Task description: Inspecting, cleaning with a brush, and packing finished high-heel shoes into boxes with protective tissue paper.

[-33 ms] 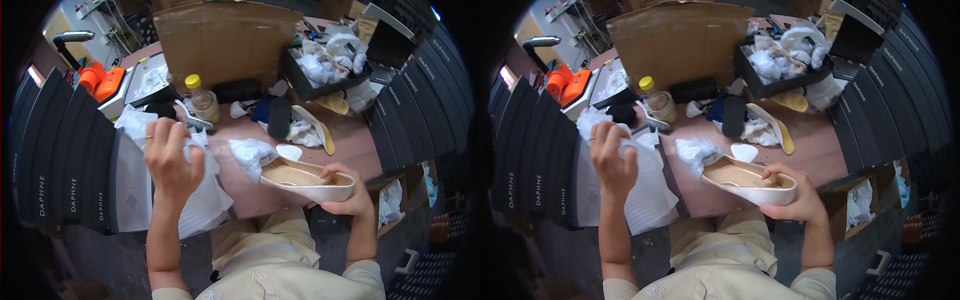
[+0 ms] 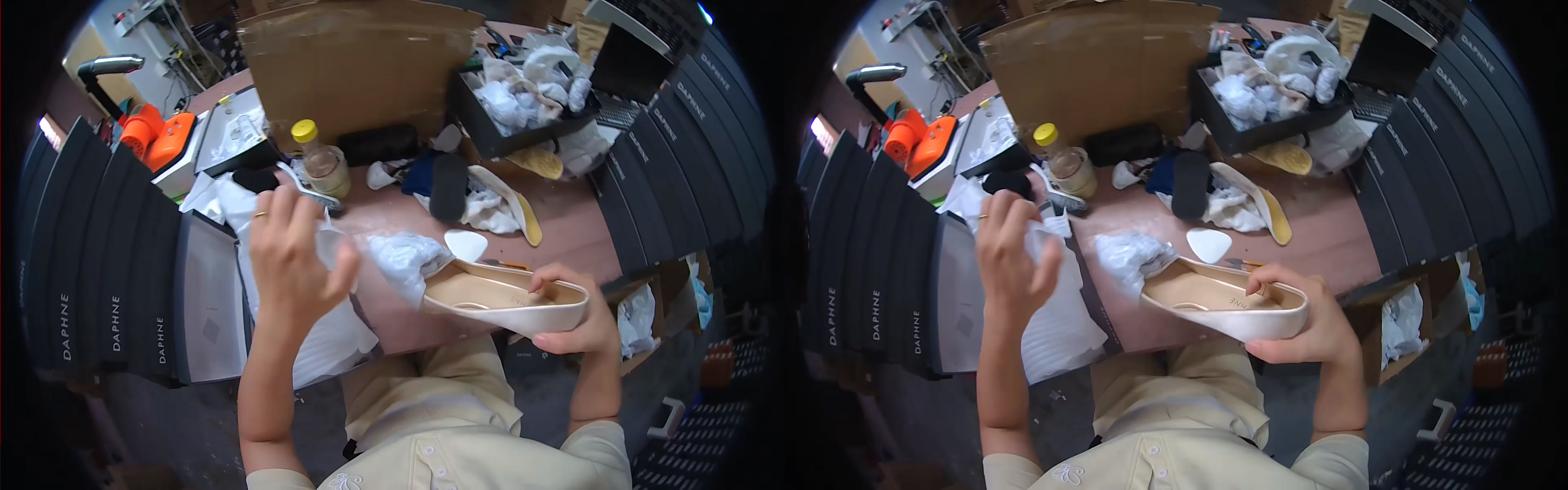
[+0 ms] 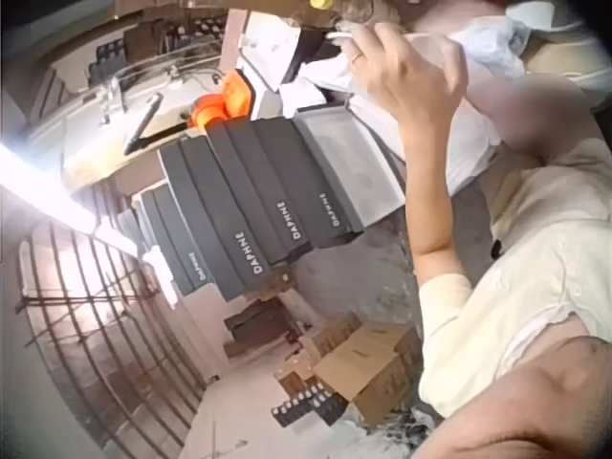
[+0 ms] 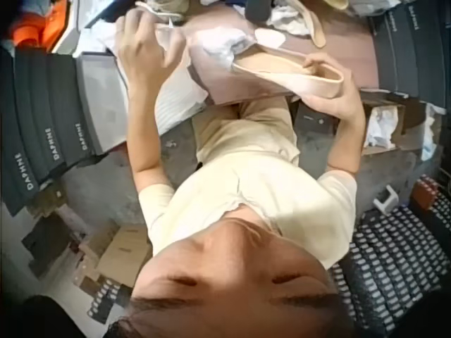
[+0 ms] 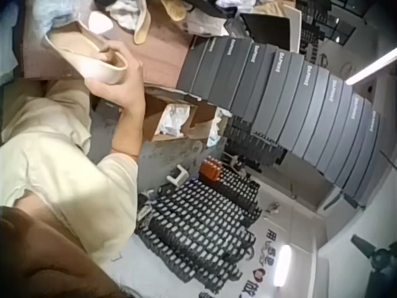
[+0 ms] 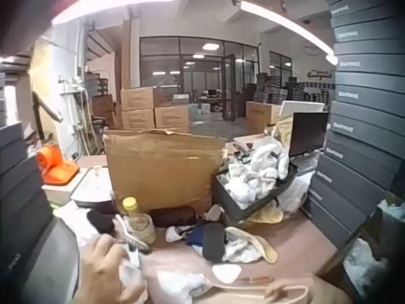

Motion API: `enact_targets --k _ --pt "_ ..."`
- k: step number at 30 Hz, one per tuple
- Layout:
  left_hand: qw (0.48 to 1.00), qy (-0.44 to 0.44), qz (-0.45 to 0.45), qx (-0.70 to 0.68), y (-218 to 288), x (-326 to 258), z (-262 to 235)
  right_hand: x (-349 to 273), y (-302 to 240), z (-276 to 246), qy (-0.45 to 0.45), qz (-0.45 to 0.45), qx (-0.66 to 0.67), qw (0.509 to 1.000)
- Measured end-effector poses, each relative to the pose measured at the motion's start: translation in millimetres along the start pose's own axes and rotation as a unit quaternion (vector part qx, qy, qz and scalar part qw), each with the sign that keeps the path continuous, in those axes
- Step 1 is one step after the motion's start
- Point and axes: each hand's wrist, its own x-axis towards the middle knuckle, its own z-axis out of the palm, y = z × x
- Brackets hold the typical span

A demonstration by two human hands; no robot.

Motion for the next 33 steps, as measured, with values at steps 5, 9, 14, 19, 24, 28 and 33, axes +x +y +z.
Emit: enact_targets --k 5,9,14,19,24,28,33 --pt "0.975 -0.214 0.041 0.039 75 1 44 -15 -42 -3 -0.028 0.042 -0.04 0.998" --pt "0.946 -0.324 0.033 0.009 89 0 55 -26 -46 3 0.033 0.077 -0.015 0.996" --pt "0.924 -0.367 -0.013 -0.11 74 -1 44 -22 -41 6 0.083 0.092 0.05 0.991" --pt "0.914 -0.386 -0.041 -0.118 69 6 34 -18 -43 12 0.099 0.097 0.077 0.987" --pt "0.899 -0.417 -0.051 -0.125 64 5 28 -16 -50 16 0.094 0.117 0.138 0.979" --pt "0.857 -0.49 -0.078 -0.139 59 10 26 -16 -52 19 0.105 0.13 0.143 0.975" --pt "0.853 -0.475 -0.088 -0.198 53 8 22 -22 -48 16 0.077 0.11 0.112 0.985"
